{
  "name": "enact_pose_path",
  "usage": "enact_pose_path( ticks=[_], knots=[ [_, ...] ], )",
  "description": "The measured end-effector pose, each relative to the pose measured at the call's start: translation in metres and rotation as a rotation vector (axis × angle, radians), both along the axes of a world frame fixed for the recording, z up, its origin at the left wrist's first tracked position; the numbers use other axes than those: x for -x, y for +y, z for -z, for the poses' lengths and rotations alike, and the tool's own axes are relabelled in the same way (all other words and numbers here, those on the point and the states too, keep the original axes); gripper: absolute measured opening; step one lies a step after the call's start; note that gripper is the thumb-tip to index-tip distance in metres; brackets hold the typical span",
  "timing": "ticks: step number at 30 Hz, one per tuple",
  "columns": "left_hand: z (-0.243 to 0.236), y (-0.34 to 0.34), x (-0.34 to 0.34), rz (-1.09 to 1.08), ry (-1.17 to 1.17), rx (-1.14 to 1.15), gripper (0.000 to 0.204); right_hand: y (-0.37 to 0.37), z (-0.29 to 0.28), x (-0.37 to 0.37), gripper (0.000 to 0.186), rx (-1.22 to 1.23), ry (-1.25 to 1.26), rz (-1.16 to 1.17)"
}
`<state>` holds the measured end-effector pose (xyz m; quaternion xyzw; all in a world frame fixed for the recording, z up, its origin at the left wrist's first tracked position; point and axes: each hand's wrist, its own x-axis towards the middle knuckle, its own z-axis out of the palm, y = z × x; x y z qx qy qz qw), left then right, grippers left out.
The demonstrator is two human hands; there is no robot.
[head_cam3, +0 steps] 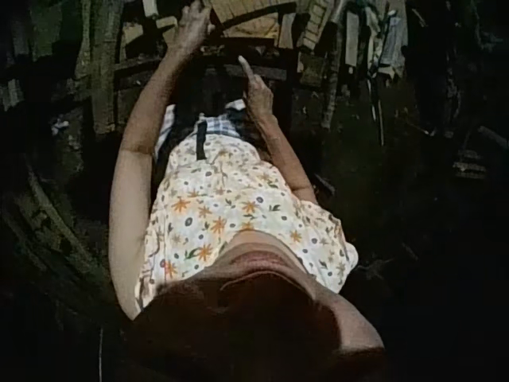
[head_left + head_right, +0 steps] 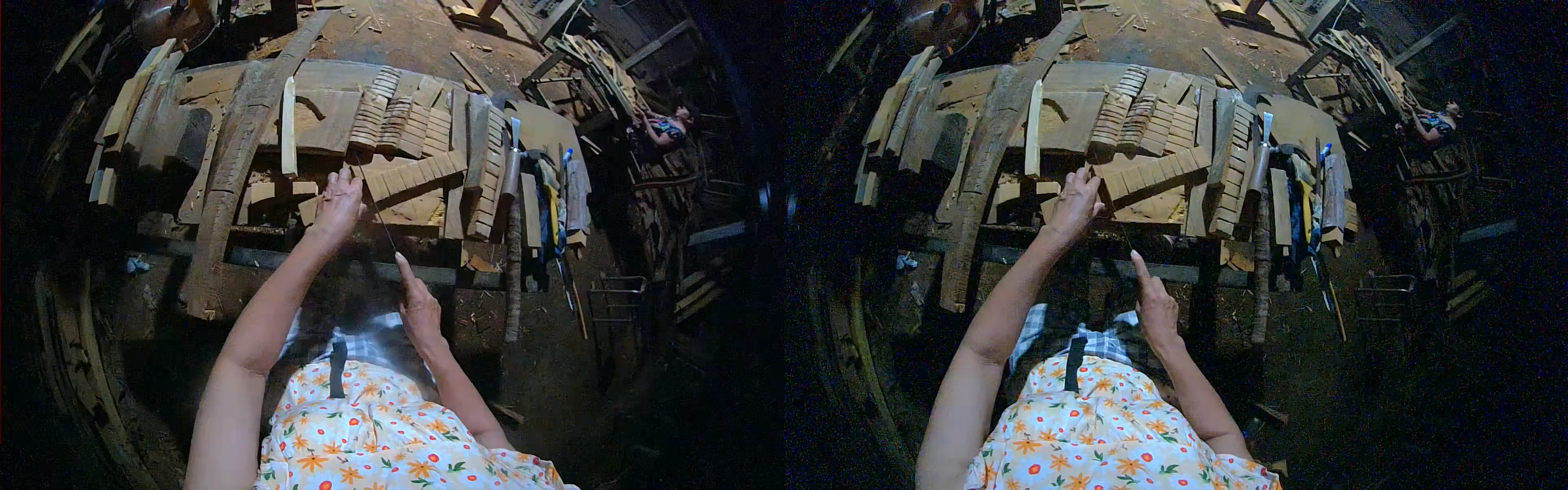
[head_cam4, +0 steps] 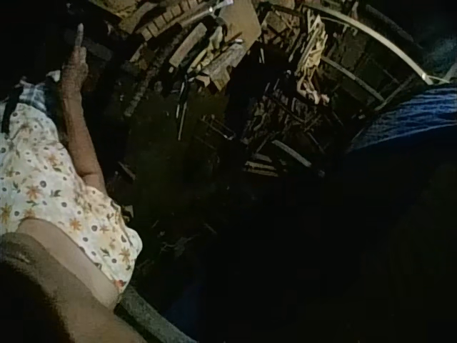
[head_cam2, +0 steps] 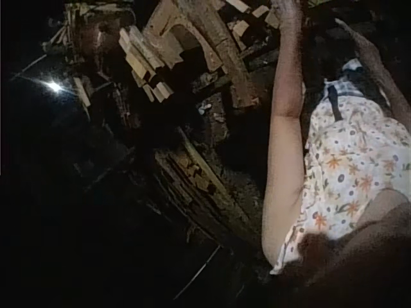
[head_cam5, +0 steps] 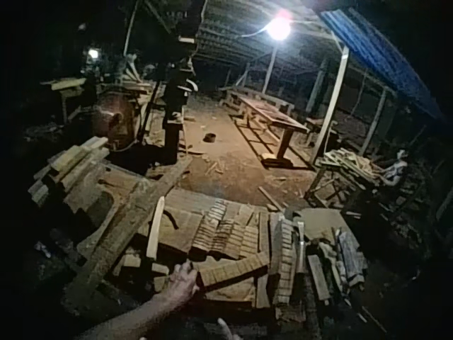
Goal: The person holds wooden pieces in place on a workbench with one hand and saws across them using a thin handheld blade.
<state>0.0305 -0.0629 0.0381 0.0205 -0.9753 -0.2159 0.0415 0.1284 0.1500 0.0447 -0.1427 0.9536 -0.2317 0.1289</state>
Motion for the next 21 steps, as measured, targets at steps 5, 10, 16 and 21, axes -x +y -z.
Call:
enact_pose_path(
  ticks=[5,10,16,21],
  knots=[
    [0.009,-0.008,-0.001,-0.008,-0.044,-0.005,0.044,0.029,-0.003,-0.033,0.081,0.021,-0.01,-0.019],
    [0.017,-0.009,-0.001,-0.004,0.044,-0.054,0.049,0.097,0.001,-0.097,0.077,0.123,-0.031,0.01],
    [0.011,-0.024,-0.017,-0.002,0.089,-0.095,0.063,0.067,-0.009,-0.077,0.08,0.233,0.084,0.074],
    [0.011,-0.024,-0.025,-0.038,0.051,-0.077,0.074,0.033,-0.011,-0.05,0.076,0.214,0.008,0.057]
  ],
)
